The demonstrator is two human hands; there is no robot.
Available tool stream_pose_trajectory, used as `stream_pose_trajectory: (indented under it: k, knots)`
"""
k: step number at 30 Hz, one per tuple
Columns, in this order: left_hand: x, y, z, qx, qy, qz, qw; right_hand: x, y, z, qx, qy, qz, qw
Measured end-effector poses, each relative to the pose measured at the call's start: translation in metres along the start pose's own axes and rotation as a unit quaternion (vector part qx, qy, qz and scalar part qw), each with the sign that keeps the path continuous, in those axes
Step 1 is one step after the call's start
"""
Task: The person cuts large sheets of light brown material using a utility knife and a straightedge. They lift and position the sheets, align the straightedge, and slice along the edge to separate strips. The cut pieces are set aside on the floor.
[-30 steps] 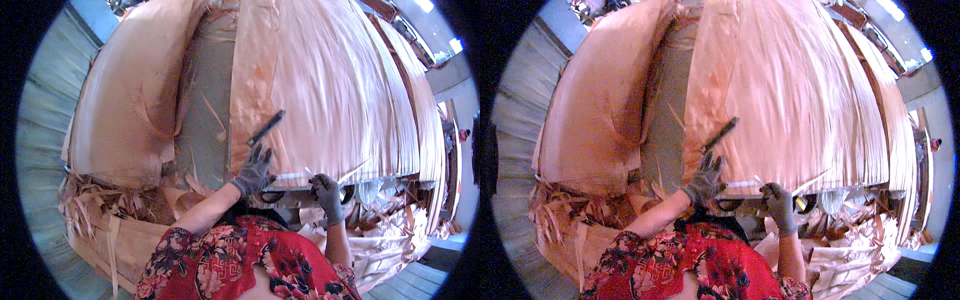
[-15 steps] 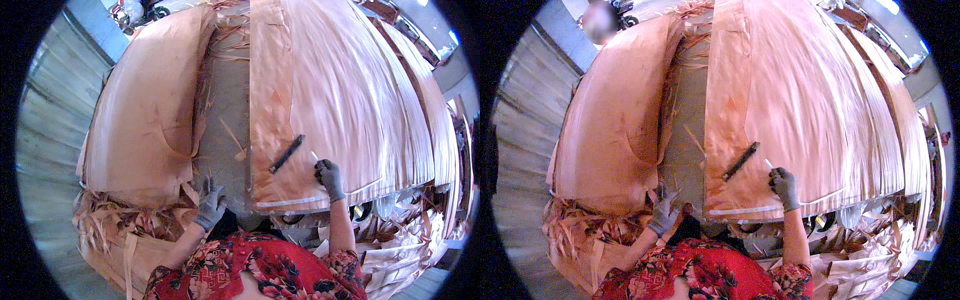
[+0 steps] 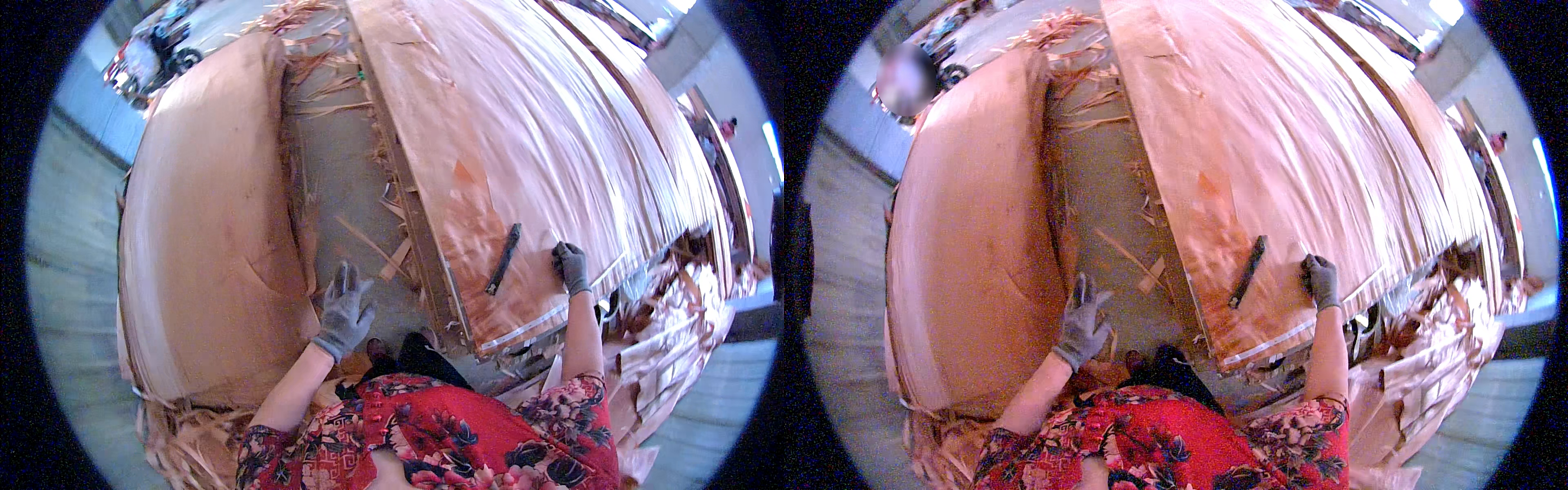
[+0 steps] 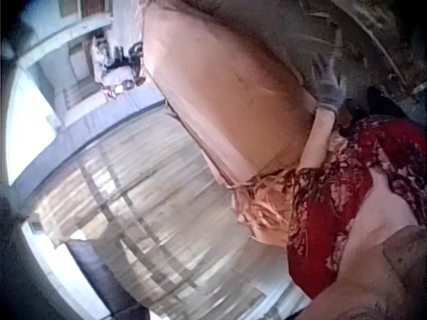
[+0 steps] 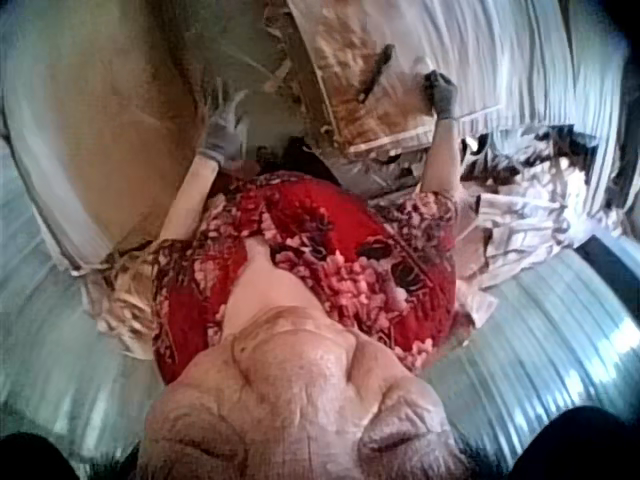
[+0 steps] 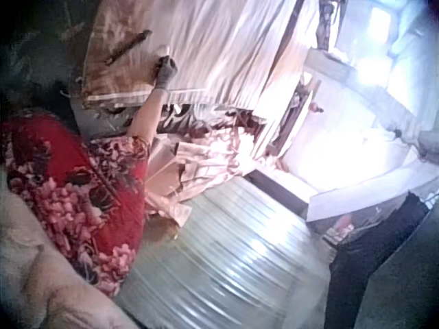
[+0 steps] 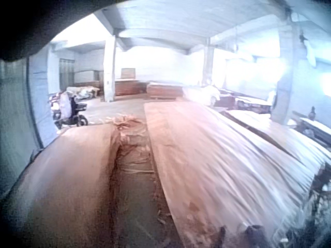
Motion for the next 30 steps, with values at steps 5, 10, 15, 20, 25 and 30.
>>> stream_pose_trajectory:
  k: [5, 10, 15, 20, 25, 30]
  knots:
    - [-0.009, -0.085, 0.005, 0.037, -0.079, -0.132, 0.987, -0.001, 0.003, 0.0, -0.016, 0.007, -0.03, 0.999]
    - [-0.014, -0.162, -0.001, 0.056, -0.113, -0.246, 0.961, 0.013, 0.014, -0.007, -0.001, -0.053, -0.044, 0.998]
    - [-0.025, -0.206, -0.018, 0.086, -0.132, -0.265, 0.951, 0.091, 0.001, -0.04, 0.11, -0.004, -0.019, 0.994]
    - [-0.028, -0.231, -0.043, 0.085, -0.064, -0.305, 0.946, 0.132, -0.038, -0.103, 0.213, 0.154, 0.009, 0.965]
    - [-0.034, -0.255, -0.046, 0.065, -0.01, -0.312, 0.948, 0.135, -0.068, -0.136, 0.226, 0.288, 0.066, 0.928]
    - [-0.035, -0.276, -0.062, 0.084, -0.001, -0.329, 0.941, 0.131, -0.075, -0.153, 0.173, 0.418, 0.051, 0.89]
Point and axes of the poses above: each hand's wrist, its own y-axis away from the middle knuckle, its own z-axis out of the back of the hand, x = y × z, the point moved 2 cm from there along -y, towards the middle knuckle, and after that the axes turned 7 degrees about x, right-handed, at the moved point
